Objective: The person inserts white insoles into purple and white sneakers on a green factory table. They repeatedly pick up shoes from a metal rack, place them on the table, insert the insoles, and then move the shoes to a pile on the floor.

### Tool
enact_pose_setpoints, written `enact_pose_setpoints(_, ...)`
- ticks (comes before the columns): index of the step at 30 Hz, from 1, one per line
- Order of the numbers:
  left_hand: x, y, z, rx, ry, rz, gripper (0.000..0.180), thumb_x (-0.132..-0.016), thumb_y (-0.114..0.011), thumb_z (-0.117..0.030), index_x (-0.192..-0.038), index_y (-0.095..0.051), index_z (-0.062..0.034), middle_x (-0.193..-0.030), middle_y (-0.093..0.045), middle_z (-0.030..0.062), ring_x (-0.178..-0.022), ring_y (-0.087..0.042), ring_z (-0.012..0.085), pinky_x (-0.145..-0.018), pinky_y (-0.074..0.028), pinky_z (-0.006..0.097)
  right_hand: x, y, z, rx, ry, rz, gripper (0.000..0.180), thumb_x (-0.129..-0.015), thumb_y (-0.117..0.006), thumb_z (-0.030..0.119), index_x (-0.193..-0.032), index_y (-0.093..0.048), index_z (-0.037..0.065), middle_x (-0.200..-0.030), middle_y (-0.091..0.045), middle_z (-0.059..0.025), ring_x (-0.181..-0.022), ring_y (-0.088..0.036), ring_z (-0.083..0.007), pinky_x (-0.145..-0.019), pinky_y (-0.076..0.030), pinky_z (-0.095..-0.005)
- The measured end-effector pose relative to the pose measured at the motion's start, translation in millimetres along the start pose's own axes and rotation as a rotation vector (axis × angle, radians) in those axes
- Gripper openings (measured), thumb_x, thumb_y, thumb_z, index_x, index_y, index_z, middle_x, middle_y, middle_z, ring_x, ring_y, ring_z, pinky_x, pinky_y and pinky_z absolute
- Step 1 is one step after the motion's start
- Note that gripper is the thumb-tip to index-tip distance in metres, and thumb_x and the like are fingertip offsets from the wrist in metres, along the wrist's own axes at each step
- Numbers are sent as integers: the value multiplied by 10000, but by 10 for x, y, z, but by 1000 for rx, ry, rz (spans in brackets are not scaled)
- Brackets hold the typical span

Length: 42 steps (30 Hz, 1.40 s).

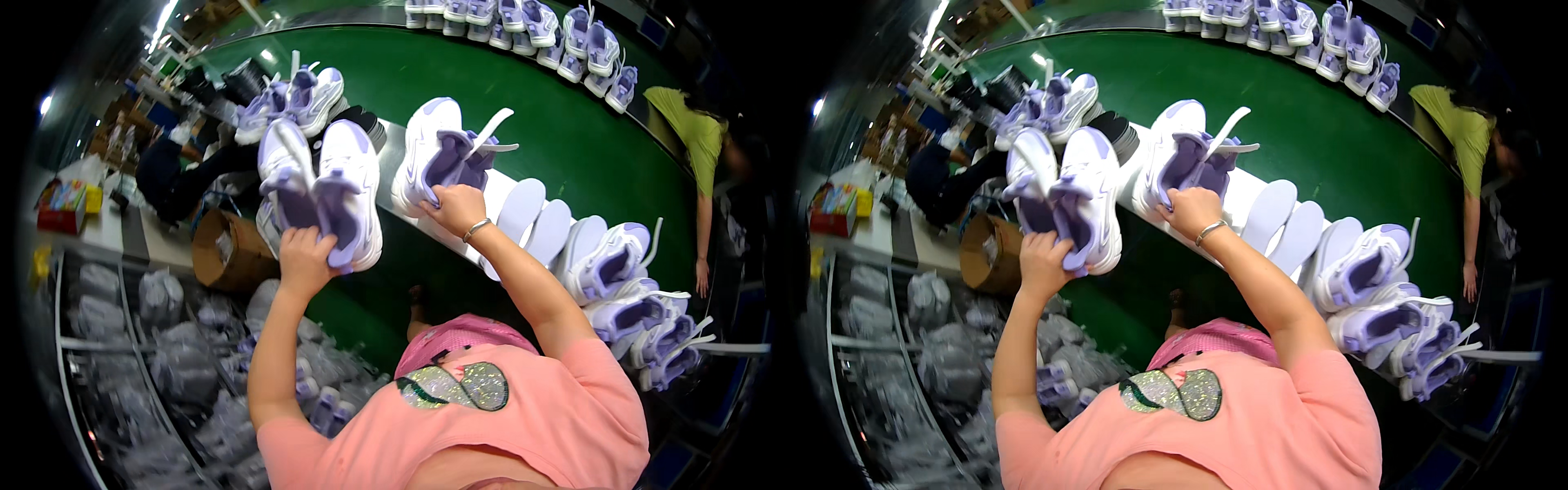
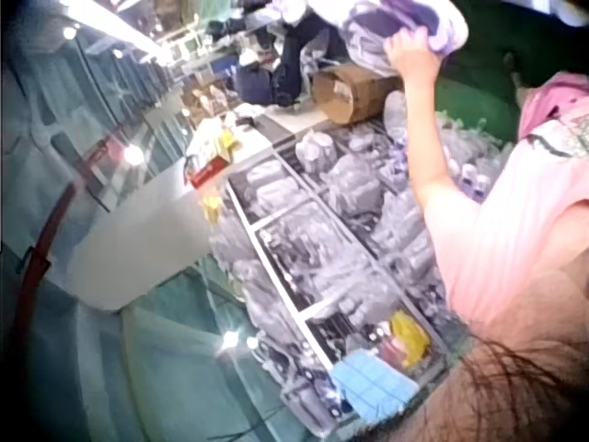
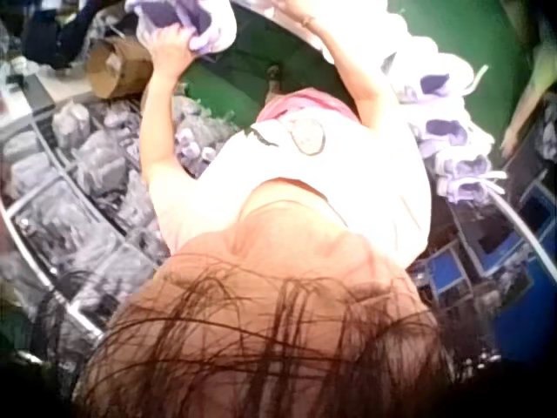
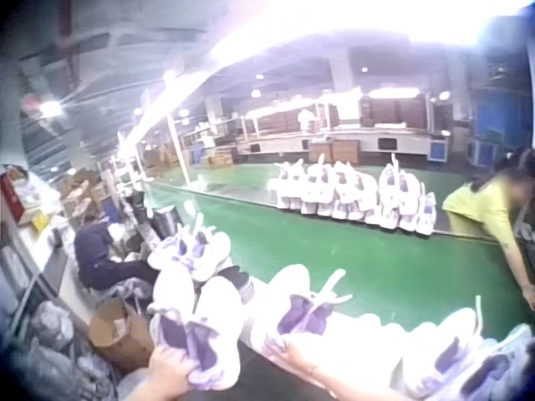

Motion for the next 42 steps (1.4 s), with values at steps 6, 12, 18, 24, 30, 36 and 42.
enact_pose_setpoints(6,-932,-996,927,134,-314,108,398,-370,-733,-273,-688,-552,-116,-685,-496,66,-692,-497,228,-676,-350,350,-458,-514,-34,172,-314,202,258,-696,-550,344,-690,-597,90,-656,-596,-95,-628,-590,-259,-559,-454,-365)
enact_pose_setpoints(12,-1468,-1690,1035,236,-547,252,384,-393,-737,-250,-705,-559,-112,-707,-504,66,-732,-502,228,-718,-345,359,-418,-542,-99,145,-563,303,276,-683,-565,363,-719,-596,91,-666,-600,-99,-643,-595,-254,-554,-459,-371)
enact_pose_setpoints(18,-1365,-1934,962,208,-480,502,320,-489,-680,-125,-787,-569,-85,-791,-529,121,-811,-513,264,-834,-305,434,-91,-152,-98,-9,-432,-202,269,-702,-577,313,-826,-559,75,-774,-579,-101,-727,-550,-254,-634,-431,-349)
enact_pose_setpoints(24,-1482,-1588,794,373,-394,544,353,-608,-614,-131,-944,-556,-41,-999,-521,210,-919,-505,319,-849,-342,420,740,-145,-939,86,-1012,-305,317,-711,-578,303,-874,-524,37,-827,-541,-117,-784,-515,-283,-652,-433,-372)
enact_pose_setpoints(30,-1914,-1497,183,795,-113,448,414,-709,-555,-86,-1099,-444,-1,-1078,-486,191,-995,-468,318,-845,-372,368,598,-403,-962,180,-1154,-22,480,-633,-637,413,-906,-494,45,-928,-484,-133,-864,-490,-287,-650,-440,-396)
enact_pose_setpoints(36,-2437,-1930,-247,591,-690,220,352,-714,-577,-141,-1033,-476,-35,-1056,-483,179,-976,-474,298,-814,-393,345,496,-470,-999,154,-1292,26,501,-601,-661,417,-920,-493,68,-926,-484,-135,-890,-491,-278,-683,-421,-394)
enact_pose_setpoints(42,-2722,-2250,-243,962,-562,592,201,-727,-592,-187,-873,-567,-52,-812,-579,105,-746,-557,211,-641,-434,300,671,-445,-882,-70,-1278,-530,367,-634,-658,258,-880,-502,34,-907,-500,-134,-845,-493,-239,-724,-403,-345)
Point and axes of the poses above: each hand's wrist, its own x-axis away from the middle knuckle, its own y-axis out of the back of the hand, z = x × y, the point moved 2 cm from there along -x, towards the middle knuckle
